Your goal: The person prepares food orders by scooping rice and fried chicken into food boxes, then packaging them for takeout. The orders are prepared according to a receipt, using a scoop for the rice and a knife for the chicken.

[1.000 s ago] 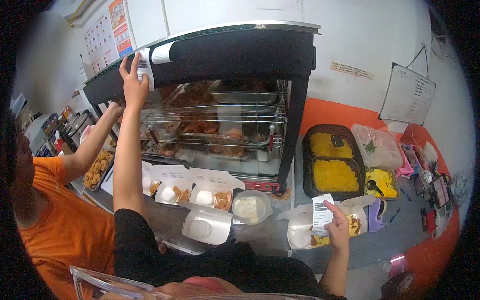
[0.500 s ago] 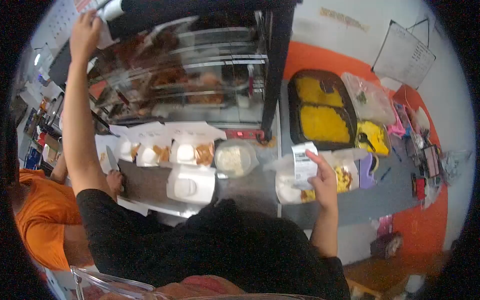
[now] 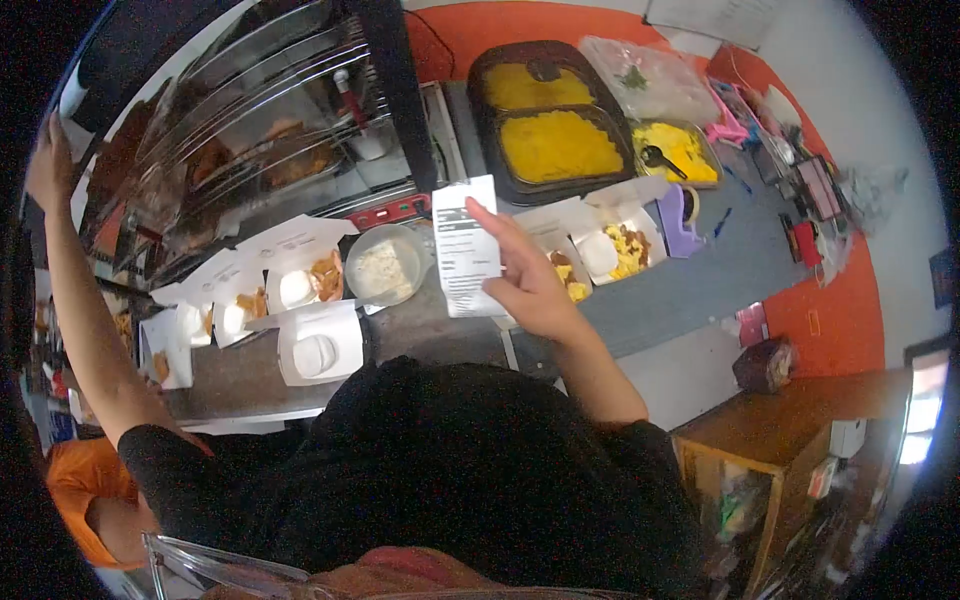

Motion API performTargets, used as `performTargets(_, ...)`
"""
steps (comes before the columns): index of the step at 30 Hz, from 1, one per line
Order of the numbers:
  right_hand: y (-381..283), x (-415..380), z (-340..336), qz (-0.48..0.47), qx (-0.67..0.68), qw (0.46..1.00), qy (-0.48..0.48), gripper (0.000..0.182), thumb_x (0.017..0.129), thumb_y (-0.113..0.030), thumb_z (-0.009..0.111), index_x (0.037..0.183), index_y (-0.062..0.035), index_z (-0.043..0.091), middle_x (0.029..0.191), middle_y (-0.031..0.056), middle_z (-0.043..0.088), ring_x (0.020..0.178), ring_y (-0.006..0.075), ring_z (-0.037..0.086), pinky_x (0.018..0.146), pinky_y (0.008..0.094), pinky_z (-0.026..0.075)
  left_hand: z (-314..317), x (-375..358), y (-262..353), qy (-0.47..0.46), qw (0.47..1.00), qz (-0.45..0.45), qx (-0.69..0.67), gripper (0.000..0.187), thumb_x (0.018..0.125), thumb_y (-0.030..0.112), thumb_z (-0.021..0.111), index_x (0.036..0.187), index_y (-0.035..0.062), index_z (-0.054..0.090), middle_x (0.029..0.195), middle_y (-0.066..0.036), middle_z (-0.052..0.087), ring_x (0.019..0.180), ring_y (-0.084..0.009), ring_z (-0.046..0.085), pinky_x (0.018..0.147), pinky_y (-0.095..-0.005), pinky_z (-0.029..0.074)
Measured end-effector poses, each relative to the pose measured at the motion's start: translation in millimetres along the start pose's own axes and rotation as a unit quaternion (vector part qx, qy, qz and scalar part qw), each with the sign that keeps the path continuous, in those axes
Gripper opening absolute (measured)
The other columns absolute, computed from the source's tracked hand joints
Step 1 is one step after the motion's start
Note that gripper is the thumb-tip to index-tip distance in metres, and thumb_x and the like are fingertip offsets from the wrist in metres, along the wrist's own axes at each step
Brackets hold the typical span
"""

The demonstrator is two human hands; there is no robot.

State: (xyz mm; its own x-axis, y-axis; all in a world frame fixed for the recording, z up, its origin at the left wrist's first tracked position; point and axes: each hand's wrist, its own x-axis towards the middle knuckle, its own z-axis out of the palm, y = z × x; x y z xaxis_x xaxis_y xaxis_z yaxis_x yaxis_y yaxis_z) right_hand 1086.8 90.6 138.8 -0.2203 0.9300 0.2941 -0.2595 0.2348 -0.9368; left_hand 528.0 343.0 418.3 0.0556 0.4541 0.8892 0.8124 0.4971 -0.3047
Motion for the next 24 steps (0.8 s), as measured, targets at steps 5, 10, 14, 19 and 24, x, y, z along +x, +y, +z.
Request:
performTargets(5, -3, 0, 2, 0.002, 0.013, 1.0, -0.015, 0.079, 0.063, 0.018, 0.037, 0.138, -0.0037, 0.023, 0.13, 0.0085, 0.033, 0.122, 0.0167, 0.034, 0.097, 0.0259, 0.03, 41, 16, -19, 0.059, 0.995, -0.022, -0.073, 0.052, 0.089, 0.053, 0.019, 0.129, 0.0282, 0.043, 0.121, -0.006, 0.053, 0.106, -0.0276, 0.054, 0.088, -0.0367, 0.042)
performTargets(10, -5, 1, 5, 0.022, 0.038, 0.999, -0.011, 0.08, 0.063, 0.017, 0.037, 0.139, -0.0043, 0.022, 0.13, 0.0089, 0.033, 0.122, 0.0169, 0.034, 0.097, 0.0263, 0.03, 39, 14, -25, 0.074, 0.997, -0.004, -0.037, 0.053, 0.089, 0.053, 0.02, 0.127, 0.0257, 0.045, 0.123, -0.006, 0.051, 0.107, -0.0274, 0.053, 0.089, -0.0378, 0.041)
performTargets(14, -3, 1, 7, 0.024, 0.049, 0.999, -0.001, 0.08, 0.063, 0.016, 0.037, 0.138, -0.0024, 0.021, 0.132, 0.0115, 0.035, 0.119, 0.0177, 0.04, 0.096, 0.0273, 0.034, 51, 20, -37, 0.067, 0.997, 0.029, -0.007, 0.053, 0.089, 0.053, 0.024, 0.128, 0.0222, 0.044, 0.122, -0.01, 0.051, 0.108, -0.0249, 0.053, 0.089, -0.0374, 0.041)
performTargets(19, -4, 1, 12, 0.033, 0.101, 0.994, 0.03, 0.078, 0.063, 0.016, 0.037, 0.138, 0.0001, 0.019, 0.133, 0.0143, 0.036, 0.117, 0.0185, 0.044, 0.096, 0.0285, 0.036, 49, 14, -53, 0.056, 0.995, 0.074, -0.031, 0.05, 0.09, 0.048, 0.033, 0.128, 0.0179, 0.044, 0.118, -0.015, 0.053, 0.108, -0.0211, 0.053, 0.088, -0.0352, 0.041)
performTargets(24, -2, 4, 18, 0.04, 0.104, 0.994, -0.003, 0.078, 0.067, 0.016, 0.038, 0.139, -0.0059, 0.021, 0.135, 0.0114, 0.034, 0.119, 0.0169, 0.039, 0.095, 0.0269, 0.034, -115, -100, 46, 0.121, 0.876, -0.039, -0.465, 0.04, 0.087, 0.025, 0.05, 0.123, 0.0099, 0.044, 0.118, -0.016, 0.052, 0.106, -0.0247, 0.053, 0.088, -0.0344, 0.042)
